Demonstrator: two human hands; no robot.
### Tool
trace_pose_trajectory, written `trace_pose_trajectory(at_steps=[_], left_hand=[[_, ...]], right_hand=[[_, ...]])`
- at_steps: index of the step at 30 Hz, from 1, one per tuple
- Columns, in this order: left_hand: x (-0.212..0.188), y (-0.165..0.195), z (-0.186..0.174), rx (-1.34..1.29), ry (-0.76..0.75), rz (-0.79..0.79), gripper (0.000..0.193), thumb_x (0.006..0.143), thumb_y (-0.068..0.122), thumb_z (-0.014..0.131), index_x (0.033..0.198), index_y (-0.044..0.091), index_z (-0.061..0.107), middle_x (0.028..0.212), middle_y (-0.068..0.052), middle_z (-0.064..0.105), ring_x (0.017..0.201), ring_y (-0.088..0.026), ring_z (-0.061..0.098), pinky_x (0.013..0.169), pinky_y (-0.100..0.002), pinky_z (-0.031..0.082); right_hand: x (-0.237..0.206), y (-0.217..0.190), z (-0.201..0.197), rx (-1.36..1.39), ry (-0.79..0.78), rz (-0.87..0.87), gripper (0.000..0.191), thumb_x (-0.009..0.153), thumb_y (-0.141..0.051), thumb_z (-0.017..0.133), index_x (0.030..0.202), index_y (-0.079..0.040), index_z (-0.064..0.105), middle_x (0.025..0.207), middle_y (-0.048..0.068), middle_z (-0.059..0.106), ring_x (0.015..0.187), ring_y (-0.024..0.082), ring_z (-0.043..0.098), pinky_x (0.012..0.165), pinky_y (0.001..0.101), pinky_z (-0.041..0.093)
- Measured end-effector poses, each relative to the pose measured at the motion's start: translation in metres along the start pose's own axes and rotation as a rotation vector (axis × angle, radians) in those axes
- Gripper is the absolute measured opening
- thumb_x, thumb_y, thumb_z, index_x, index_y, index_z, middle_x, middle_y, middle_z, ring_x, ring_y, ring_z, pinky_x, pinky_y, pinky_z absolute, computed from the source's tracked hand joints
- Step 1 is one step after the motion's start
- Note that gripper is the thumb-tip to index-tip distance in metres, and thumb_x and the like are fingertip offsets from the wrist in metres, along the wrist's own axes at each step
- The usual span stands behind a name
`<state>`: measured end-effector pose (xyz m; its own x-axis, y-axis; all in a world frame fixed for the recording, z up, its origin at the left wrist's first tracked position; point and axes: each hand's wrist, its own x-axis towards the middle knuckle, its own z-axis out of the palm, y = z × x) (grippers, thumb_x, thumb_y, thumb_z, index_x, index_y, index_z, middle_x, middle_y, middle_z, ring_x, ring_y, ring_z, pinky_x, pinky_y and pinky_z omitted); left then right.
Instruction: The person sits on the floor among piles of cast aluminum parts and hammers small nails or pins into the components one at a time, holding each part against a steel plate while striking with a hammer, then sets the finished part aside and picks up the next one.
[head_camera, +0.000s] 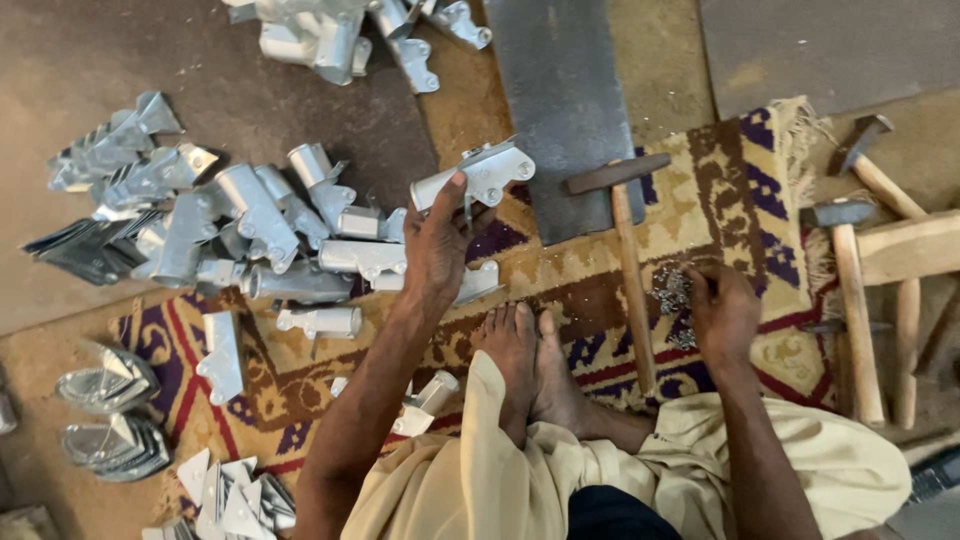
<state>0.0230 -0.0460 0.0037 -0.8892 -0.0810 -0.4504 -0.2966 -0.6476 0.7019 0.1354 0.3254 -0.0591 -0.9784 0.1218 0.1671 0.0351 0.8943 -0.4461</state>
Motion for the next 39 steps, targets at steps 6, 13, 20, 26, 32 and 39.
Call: trace_pose_trajectory(at_steps=[6,13,20,26,32,39], left_hand=[[0.006,-0.002,-0.001,0.018,0.063,0.042,0.054,0.087,0.031,0.081,0.123,0.001,0.054,0.113,-0.015,0.068,0.099,-0.024,0.072,0.085,-0.04,0.065],[0.002,-0.003,0.004,0.06,0.039,0.058,0.049,0.088,0.031,0.083,0.118,0.0,0.06,0.108,-0.016,0.068,0.091,-0.022,0.069,0.079,-0.037,0.061],[0.002,0.0,-0.015,-0.042,-0.036,0.067,0.044,0.098,0.034,0.078,0.115,-0.004,0.065,0.109,-0.016,0.067,0.095,-0.019,0.067,0.094,-0.038,0.062],[0.004,-0.005,-0.019,0.063,0.088,-0.027,0.064,0.083,0.039,0.083,0.114,-0.014,0.064,0.111,-0.023,0.068,0.103,-0.029,0.074,0.09,-0.04,0.061],[-0.001,-0.025,0.004,0.021,0.093,-0.079,0.075,0.078,0.041,0.086,0.116,-0.018,0.059,0.115,-0.025,0.067,0.104,-0.032,0.074,0.089,-0.04,0.061],[0.0,-0.037,0.016,0.077,0.091,-0.054,0.073,0.078,0.043,0.086,0.116,-0.016,0.066,0.109,-0.021,0.072,0.098,-0.029,0.074,0.089,-0.038,0.065]], right_hand=[[0.008,-0.038,-0.022,0.283,0.066,0.101,0.041,0.106,-0.006,0.077,0.142,-0.001,0.057,0.108,0.012,0.078,0.086,0.017,0.075,0.062,0.0239,0.058],[0.066,-0.146,-0.001,0.337,-0.001,-0.132,0.059,0.098,-0.006,0.082,0.147,-0.003,0.049,0.105,0.011,0.082,0.054,0.01,0.065,0.044,0.025,0.045],[0.063,-0.181,-0.001,0.231,-0.118,-0.127,0.08,0.089,-0.028,0.086,0.145,0.0,0.037,0.15,0.022,0.05,0.073,0.019,0.07,0.053,0.0279,0.058],[0.004,-0.155,-0.019,-0.02,0.106,-0.101,0.064,0.095,-0.027,0.082,0.138,0.002,0.044,0.118,0.013,0.061,0.1,0.022,0.067,0.08,0.03,0.059],[-0.012,-0.138,-0.036,0.721,-0.308,0.668,0.029,0.099,-0.034,0.066,0.101,-0.007,0.058,0.068,-0.003,0.048,0.052,0.008,0.041,0.041,0.0269,0.033],[-0.03,-0.134,-0.051,0.583,-0.4,0.668,0.043,0.107,-0.045,0.049,0.089,-0.006,0.054,0.063,0.001,0.047,0.047,0.01,0.041,0.037,0.0286,0.033]])
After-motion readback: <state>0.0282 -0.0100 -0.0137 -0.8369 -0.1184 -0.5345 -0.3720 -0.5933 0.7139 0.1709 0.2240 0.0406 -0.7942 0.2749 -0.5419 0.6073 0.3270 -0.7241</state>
